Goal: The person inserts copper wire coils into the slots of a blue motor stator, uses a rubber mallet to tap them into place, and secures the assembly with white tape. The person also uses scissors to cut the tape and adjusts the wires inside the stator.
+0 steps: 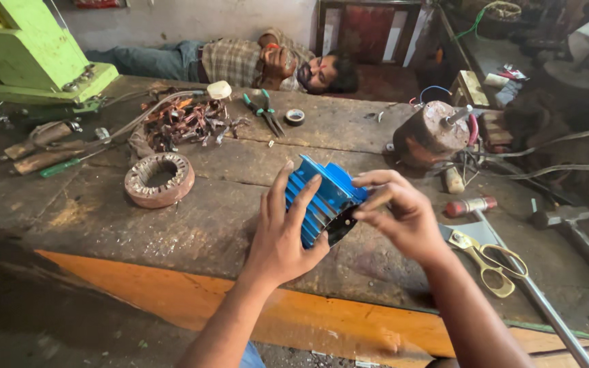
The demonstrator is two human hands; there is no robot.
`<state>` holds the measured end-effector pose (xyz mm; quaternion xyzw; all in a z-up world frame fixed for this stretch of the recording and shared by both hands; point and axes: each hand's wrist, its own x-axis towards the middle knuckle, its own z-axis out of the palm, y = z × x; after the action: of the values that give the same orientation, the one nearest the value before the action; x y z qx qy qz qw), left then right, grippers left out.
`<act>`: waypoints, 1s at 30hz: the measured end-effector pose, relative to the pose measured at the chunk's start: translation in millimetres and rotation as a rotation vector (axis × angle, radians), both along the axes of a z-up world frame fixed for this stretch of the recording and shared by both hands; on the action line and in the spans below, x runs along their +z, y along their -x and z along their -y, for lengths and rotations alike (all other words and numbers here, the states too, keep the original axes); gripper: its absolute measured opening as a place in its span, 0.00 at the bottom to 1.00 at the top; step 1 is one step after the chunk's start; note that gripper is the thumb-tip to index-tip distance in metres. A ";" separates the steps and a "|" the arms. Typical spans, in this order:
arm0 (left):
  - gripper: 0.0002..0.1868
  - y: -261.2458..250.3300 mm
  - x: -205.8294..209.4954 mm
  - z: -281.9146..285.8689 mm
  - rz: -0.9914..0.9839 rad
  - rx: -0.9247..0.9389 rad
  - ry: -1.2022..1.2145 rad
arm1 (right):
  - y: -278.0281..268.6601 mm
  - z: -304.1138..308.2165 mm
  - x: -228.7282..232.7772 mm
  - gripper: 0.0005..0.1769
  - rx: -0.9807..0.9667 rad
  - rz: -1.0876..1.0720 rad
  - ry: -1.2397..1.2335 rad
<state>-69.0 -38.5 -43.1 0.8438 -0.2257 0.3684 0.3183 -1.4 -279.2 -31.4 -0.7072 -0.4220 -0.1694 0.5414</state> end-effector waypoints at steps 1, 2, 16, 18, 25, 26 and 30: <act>0.47 0.5 -1.2 0.0 0.004 0.009 -0.008 | -2.0 6.2 -4.4 0.10 0.034 -0.079 -0.038; 0.47 -0.5 -0.8 0.1 0.005 0.016 -0.019 | -4.6 11.1 -8.8 0.09 0.017 -0.176 -0.148; 0.25 -27.9 35.8 -15.9 -0.857 -0.610 0.600 | -14.1 17.0 -9.6 0.35 0.047 -0.353 -0.109; 0.23 -46.0 29.3 -21.5 -0.892 -0.640 0.611 | -12.0 12.8 -12.2 0.36 0.159 -0.551 0.036; 0.16 -100.0 35.6 -45.2 -0.850 -0.616 0.123 | -6.8 6.6 -0.7 0.29 -0.278 -0.300 0.192; 0.16 -101.9 41.9 -46.4 -0.790 -0.616 -0.059 | -3.9 6.2 2.1 0.27 -0.336 -0.283 0.214; 0.17 -134.1 74.6 -18.9 -0.835 -0.890 -0.399 | 15.7 -2.2 10.8 0.21 -0.515 -0.216 0.309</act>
<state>65.2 -19.6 31.5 0.7847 -0.4757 -0.2077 0.3388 -17.1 -276.9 -20.6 -0.8785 -0.1898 -0.1590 0.4086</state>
